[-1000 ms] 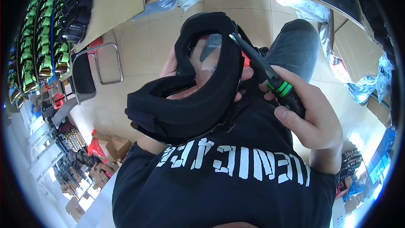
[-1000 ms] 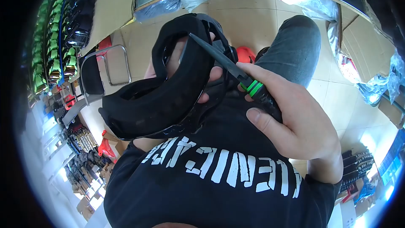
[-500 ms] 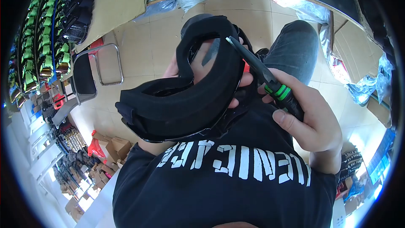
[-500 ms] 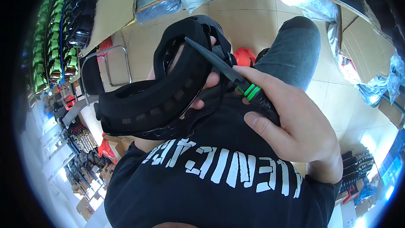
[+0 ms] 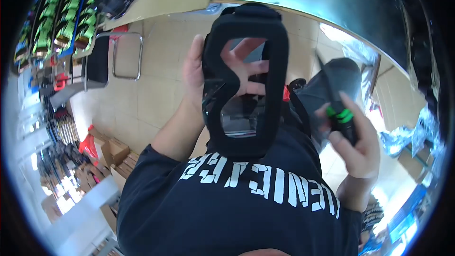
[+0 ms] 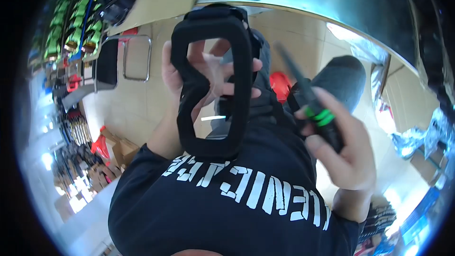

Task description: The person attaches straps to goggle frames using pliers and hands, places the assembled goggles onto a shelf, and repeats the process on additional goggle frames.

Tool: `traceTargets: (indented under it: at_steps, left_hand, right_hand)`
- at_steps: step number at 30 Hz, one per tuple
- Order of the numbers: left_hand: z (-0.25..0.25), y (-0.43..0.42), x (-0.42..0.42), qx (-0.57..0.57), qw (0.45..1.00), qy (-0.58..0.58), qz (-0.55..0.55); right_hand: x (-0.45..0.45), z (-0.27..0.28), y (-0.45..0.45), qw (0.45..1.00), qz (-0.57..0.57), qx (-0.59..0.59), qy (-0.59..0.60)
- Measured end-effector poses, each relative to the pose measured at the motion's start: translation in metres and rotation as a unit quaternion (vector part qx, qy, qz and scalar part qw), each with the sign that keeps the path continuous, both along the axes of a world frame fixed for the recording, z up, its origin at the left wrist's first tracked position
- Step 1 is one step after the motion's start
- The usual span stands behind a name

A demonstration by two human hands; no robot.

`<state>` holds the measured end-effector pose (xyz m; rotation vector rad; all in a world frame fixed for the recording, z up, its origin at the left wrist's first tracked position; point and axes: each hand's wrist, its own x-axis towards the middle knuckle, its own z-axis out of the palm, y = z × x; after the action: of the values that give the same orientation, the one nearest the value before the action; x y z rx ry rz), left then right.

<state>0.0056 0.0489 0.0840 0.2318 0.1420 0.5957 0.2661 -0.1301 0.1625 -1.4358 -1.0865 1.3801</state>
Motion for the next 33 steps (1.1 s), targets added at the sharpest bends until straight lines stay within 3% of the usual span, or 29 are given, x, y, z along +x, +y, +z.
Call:
traceTargets:
  at_steps: [2, 3, 4, 6, 12, 14, 16, 18, 19, 20, 21, 22, 24, 27, 30, 33]
  left_hand:
    - [0.002, 0.009, -0.004, 0.045, 0.998, 0.030, 0.030]
    - [-0.006, 0.015, -0.004, 0.064, 0.997, -0.039, 0.012]
    - [-0.009, 0.019, -0.005, 0.083, 0.991, -0.109, -0.010]
    - [0.000, 0.021, -0.006, 0.116, 0.989, -0.087, -0.009]
    - [0.011, 0.009, -0.009, 0.096, 0.993, -0.055, 0.039]
    - [0.022, 0.005, -0.009, 0.122, 0.991, 0.028, 0.056]
    - [0.024, 0.006, -0.012, 0.132, 0.988, 0.046, 0.060]
    - [0.026, 0.005, -0.010, 0.178, 0.978, 0.087, 0.062]
    - [0.027, 0.007, -0.010, 0.174, 0.979, 0.083, 0.064]
    - [0.029, 0.009, -0.010, 0.195, 0.973, 0.104, 0.061]
    - [0.025, 0.012, -0.008, 0.205, 0.970, 0.115, 0.057]
    - [0.022, 0.015, -0.006, 0.215, 0.967, 0.125, 0.053]
    - [0.019, 0.015, -0.003, 0.221, 0.967, 0.118, 0.047]
    - [0.011, 0.015, 0.006, 0.208, 0.975, 0.072, 0.032]
    - [0.004, 0.015, 0.014, 0.183, 0.983, 0.003, 0.021]
    - [-0.001, 0.014, 0.016, 0.166, 0.985, -0.046, 0.013]
  right_hand:
    - [0.012, -0.003, 0.007, 0.990, -0.065, 0.042, -0.118]
    - [0.028, -0.013, 0.018, 0.965, -0.074, 0.099, -0.229]
    - [0.045, -0.013, 0.034, 0.928, -0.077, 0.078, -0.357]
    - [0.078, -0.024, 0.066, 0.844, -0.083, 0.119, -0.516]
    - [0.158, -0.055, 0.140, 0.726, -0.066, 0.126, -0.673]
    - [0.165, -0.061, 0.150, 0.695, -0.075, 0.144, -0.701]
    - [0.153, -0.055, 0.153, 0.631, -0.101, 0.260, -0.724]
    - [0.111, -0.049, 0.138, 0.698, -0.135, 0.337, -0.618]
    - [0.080, -0.054, 0.124, 0.810, -0.160, 0.291, -0.483]
    - [0.054, -0.060, 0.110, 0.881, -0.143, 0.246, -0.377]
    - [0.029, -0.071, 0.096, 0.947, -0.107, 0.193, -0.234]
    - [0.006, -0.080, 0.085, 0.977, -0.048, 0.145, -0.152]
    - [-0.026, -0.089, 0.073, 0.998, 0.030, 0.044, 0.018]
    - [-0.055, -0.101, 0.060, 0.950, 0.013, -0.021, 0.312]
    - [-0.072, -0.088, 0.055, 0.914, 0.012, 0.016, 0.406]
    - [-0.080, -0.061, 0.060, 0.921, 0.018, 0.090, 0.378]
